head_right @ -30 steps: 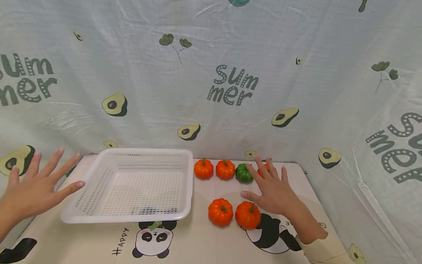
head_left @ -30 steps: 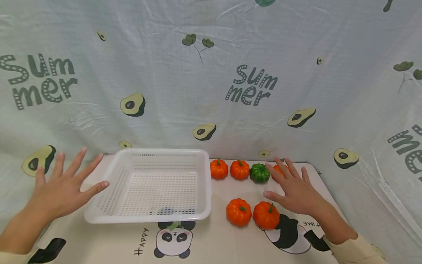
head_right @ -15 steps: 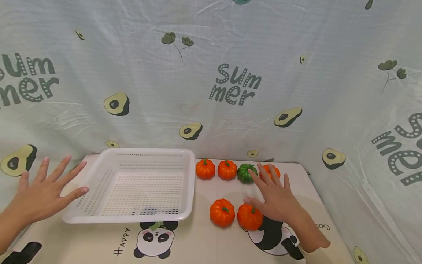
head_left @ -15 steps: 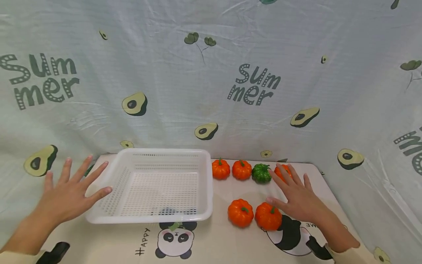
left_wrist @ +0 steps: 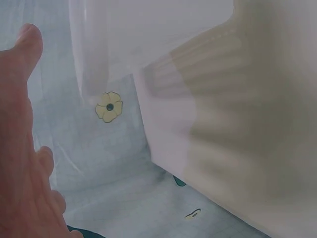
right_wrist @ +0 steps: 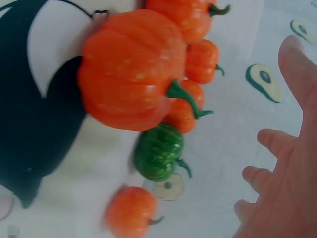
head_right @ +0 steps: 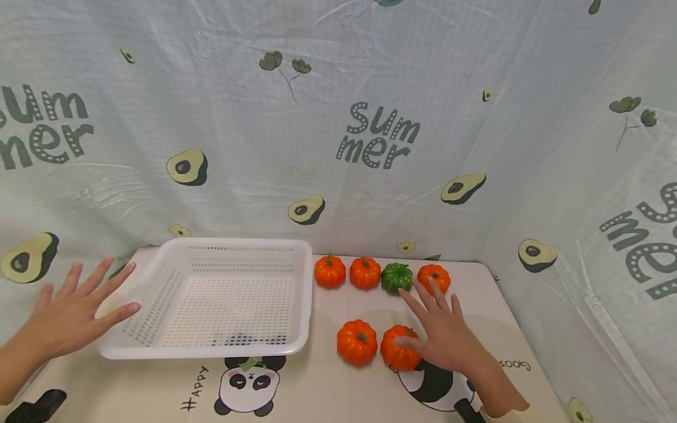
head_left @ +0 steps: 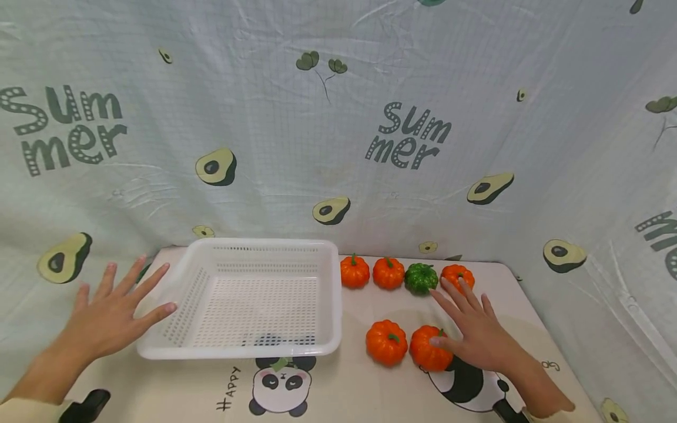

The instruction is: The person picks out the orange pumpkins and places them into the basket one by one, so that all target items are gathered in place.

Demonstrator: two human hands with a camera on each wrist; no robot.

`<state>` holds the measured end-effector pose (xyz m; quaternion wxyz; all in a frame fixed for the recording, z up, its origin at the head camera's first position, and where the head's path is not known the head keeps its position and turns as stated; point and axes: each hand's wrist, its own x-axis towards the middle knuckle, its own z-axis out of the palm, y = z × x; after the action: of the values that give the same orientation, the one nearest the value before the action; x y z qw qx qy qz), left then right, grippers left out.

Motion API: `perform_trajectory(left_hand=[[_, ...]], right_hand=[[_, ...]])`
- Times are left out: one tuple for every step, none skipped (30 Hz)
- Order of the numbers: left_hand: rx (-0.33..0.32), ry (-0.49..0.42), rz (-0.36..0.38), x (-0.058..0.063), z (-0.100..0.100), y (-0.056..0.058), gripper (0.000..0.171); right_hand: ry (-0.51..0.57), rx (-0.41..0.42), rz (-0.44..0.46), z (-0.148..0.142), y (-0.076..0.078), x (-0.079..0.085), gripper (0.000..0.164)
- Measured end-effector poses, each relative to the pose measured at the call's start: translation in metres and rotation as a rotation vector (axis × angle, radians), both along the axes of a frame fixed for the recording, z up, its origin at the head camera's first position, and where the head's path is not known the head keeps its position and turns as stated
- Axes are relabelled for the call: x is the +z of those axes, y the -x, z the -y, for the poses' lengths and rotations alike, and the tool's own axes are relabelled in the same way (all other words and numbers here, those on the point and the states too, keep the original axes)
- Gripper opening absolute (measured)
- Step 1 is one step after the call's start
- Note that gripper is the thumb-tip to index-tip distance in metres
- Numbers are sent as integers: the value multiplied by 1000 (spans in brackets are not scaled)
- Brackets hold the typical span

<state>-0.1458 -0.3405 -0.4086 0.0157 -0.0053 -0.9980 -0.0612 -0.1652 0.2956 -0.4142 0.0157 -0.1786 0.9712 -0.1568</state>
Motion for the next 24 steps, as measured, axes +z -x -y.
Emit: perform_trajectory(left_hand=[[-1,-2,4,-1,1,1,95],[-4,-6,3,-3,1,1,95],[-7,-6,2,-4,2,2,95],[-11,-5,0,-6,3,2,95],[-17,-4,0,-7,4,2,95],[-23,2,-4,-8,5,3,94],[-32,4,-6,-10,6,3,94],[-40,9,-8,-11,7,4,94],[-46,13,-8,-12,7,5,94],[-50,12,-9,-14,8,5,94],[-54,10,-11,-15,8,7,95],[-55,4,-11,-16,9,8,96],[-55,-12,-5,-17,9,9,96],[-53,-26,0,-18,9,10,97],[-48,-46,9,-19,9,11,97],[-43,-70,18,-19,10,12,97],[-37,-98,29,-20,10,12,97],[-31,-128,44,-20,10,12,98],[-25,-160,57,-20,11,12,98],[-18,-189,70,-20,11,12,98],[-9,-224,88,-21,12,12,98],[2,-257,106,-21,13,11,99],[12,-288,121,-21,13,11,100],[22,-318,139,-21,14,11,101]], right_hand=[[-4,-2,0,-1,0,-2,90],[-6,-3,-1,-2,0,-5,91],[-11,-4,-4,-3,-1,-7,92],[-11,-4,-4,-4,-1,-9,93],[-10,-3,-5,-5,-1,-11,93],[-9,-1,-4,-5,-1,-14,94],[-8,1,-6,-6,-2,-16,95],[-6,3,-9,-7,-2,-18,95],[-2,3,-11,-8,-2,-21,96],[5,4,-13,-9,-2,-23,96],[8,4,-18,-10,-2,-25,97],[14,3,-21,-10,-2,-27,97],[21,1,-22,-11,-2,-29,98],[31,-2,-17,-11,-2,-31,98],[43,-4,-11,-12,-3,-33,98],[55,-7,-5,-12,-3,-35,98],[70,-11,5,-12,-4,-37,98],[88,-16,19,-12,-4,-38,98],[107,-23,35,-12,-5,-40,97],[129,-30,50,-12,-6,-42,97],[150,-37,62,-12,-7,-44,97],[169,-44,76,-12,-7,-46,96],[190,-52,88,-12,-8,-48,96],[210,-59,96,-12,-8,-51,97]])
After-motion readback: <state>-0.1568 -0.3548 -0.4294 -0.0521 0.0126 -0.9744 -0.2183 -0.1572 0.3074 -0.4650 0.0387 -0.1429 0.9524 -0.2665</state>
